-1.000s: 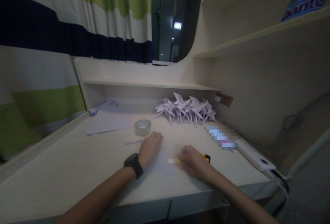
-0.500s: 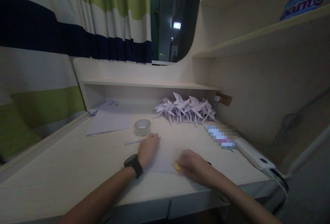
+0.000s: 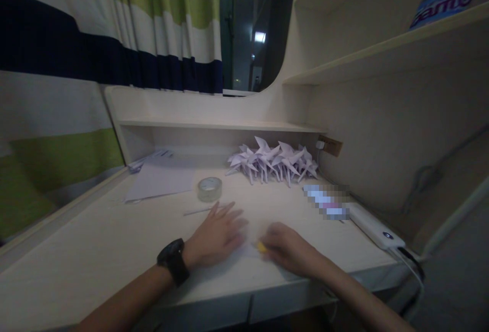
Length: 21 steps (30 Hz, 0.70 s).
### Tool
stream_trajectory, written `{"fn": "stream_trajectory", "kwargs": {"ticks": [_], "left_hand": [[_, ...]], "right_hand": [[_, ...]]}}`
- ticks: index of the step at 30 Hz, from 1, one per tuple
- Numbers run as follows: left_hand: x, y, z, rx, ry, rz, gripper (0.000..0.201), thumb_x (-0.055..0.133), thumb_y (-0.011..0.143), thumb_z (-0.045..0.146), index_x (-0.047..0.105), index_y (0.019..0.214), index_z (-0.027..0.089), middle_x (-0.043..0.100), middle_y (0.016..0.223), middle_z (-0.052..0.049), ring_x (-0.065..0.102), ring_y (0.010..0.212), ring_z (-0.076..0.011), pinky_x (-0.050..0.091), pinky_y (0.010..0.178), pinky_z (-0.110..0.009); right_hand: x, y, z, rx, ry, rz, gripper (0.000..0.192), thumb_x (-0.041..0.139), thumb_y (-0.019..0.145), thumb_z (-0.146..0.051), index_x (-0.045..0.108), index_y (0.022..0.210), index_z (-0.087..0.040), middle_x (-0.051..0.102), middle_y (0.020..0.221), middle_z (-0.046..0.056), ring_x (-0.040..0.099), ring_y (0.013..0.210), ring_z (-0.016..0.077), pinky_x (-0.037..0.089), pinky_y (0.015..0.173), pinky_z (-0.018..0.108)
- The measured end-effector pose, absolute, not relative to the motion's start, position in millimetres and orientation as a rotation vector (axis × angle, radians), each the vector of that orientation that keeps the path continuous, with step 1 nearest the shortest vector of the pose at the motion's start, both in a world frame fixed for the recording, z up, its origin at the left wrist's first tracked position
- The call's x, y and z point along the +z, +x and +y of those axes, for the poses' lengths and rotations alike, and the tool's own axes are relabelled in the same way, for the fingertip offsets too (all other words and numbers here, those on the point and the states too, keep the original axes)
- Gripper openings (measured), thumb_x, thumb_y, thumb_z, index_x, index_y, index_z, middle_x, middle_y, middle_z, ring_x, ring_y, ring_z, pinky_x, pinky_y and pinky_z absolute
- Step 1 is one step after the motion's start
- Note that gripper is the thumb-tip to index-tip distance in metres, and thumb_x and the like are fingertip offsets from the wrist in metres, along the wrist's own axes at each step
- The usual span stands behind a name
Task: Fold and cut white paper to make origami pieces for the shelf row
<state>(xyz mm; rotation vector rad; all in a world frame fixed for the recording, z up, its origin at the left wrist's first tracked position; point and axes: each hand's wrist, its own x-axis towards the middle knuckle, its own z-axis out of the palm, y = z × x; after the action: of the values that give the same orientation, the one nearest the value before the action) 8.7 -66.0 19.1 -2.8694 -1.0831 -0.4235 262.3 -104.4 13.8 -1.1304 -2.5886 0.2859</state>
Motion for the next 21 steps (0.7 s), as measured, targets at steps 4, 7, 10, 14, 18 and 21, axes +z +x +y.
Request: {"fn": "stream_trajectory", "kwargs": {"ticks": [4, 7, 10, 14, 18, 21], "left_hand": [[4.5, 4.5, -72.6, -0.294, -2.939, -1.201, 0.053, 0.026, 0.093, 0.06, 0.035, 0.141, 0.04, 0.031, 0.152, -0.003, 0.022, 0.139, -0.038, 0.017, 0.105, -0.068], [-3.1, 6.3, -73.5, -0.282, -2.925, -1.262, 0.056, 0.024, 0.092, 0.063, 0.03, 0.143, 0.042, 0.026, 0.154, -0.003, 0.019, 0.14, -0.0396, 0.015, 0.105, -0.069], [-6.0, 8.5, -73.8, -0.304, -2.903, -1.291, 0.055, 0.023, 0.093, 0.062, 0.03, 0.144, 0.042, 0.025, 0.155, -0.004, 0.016, 0.14, -0.0394, 0.013, 0.106, -0.068], [-7.3, 9.8, -74.8, -0.332, -2.872, -1.344, 0.055, 0.02, 0.094, 0.061, 0.032, 0.143, 0.041, 0.025, 0.155, -0.006, 0.015, 0.141, -0.039, 0.013, 0.107, -0.066], [-8.5, 10.9, -76.6, -0.333, -2.858, -1.373, 0.056, 0.019, 0.093, 0.062, 0.032, 0.143, 0.041, 0.025, 0.154, -0.008, 0.016, 0.14, -0.0397, 0.015, 0.106, -0.066], [-9.5, 12.9, -78.0, -0.32, -2.839, -1.38, 0.062, 0.02, 0.09, 0.067, 0.033, 0.144, 0.038, 0.025, 0.153, -0.013, 0.017, 0.14, -0.041, 0.014, 0.106, -0.067]], "right_hand": [[14.3, 262.0, -107.4, 0.283, -1.138, -2.571, 0.012, 0.057, 0.088, -0.025, 0.061, 0.081, -0.017, 0.052, 0.085, 0.004, 0.049, 0.08, 0.0156, 0.035, 0.07, 0.025], [15.9, 262.4, -109.7, 0.266, -1.131, -2.584, 0.01, 0.057, 0.087, -0.021, 0.06, 0.08, -0.016, 0.052, 0.085, 0.004, 0.049, 0.08, 0.0152, 0.035, 0.07, 0.025], [18.3, 263.2, -111.7, 0.264, -1.128, -2.594, 0.012, 0.056, 0.088, -0.023, 0.06, 0.079, -0.016, 0.052, 0.084, 0.003, 0.049, 0.079, 0.0149, 0.035, 0.069, 0.025], [20.6, 263.2, -115.1, 0.289, -1.135, -2.594, 0.018, 0.055, 0.09, -0.03, 0.06, 0.079, -0.016, 0.052, 0.085, 0.004, 0.05, 0.079, 0.0151, 0.036, 0.07, 0.025], [21.5, 261.9, -118.6, 0.281, -1.152, -2.596, 0.02, 0.055, 0.091, -0.03, 0.061, 0.078, -0.016, 0.052, 0.084, 0.004, 0.05, 0.079, 0.0153, 0.036, 0.069, 0.025], [22.2, 261.0, -120.4, 0.288, -1.148, -2.599, 0.017, 0.056, 0.09, -0.029, 0.061, 0.08, -0.016, 0.052, 0.085, 0.004, 0.05, 0.08, 0.0152, 0.036, 0.069, 0.024]]}}
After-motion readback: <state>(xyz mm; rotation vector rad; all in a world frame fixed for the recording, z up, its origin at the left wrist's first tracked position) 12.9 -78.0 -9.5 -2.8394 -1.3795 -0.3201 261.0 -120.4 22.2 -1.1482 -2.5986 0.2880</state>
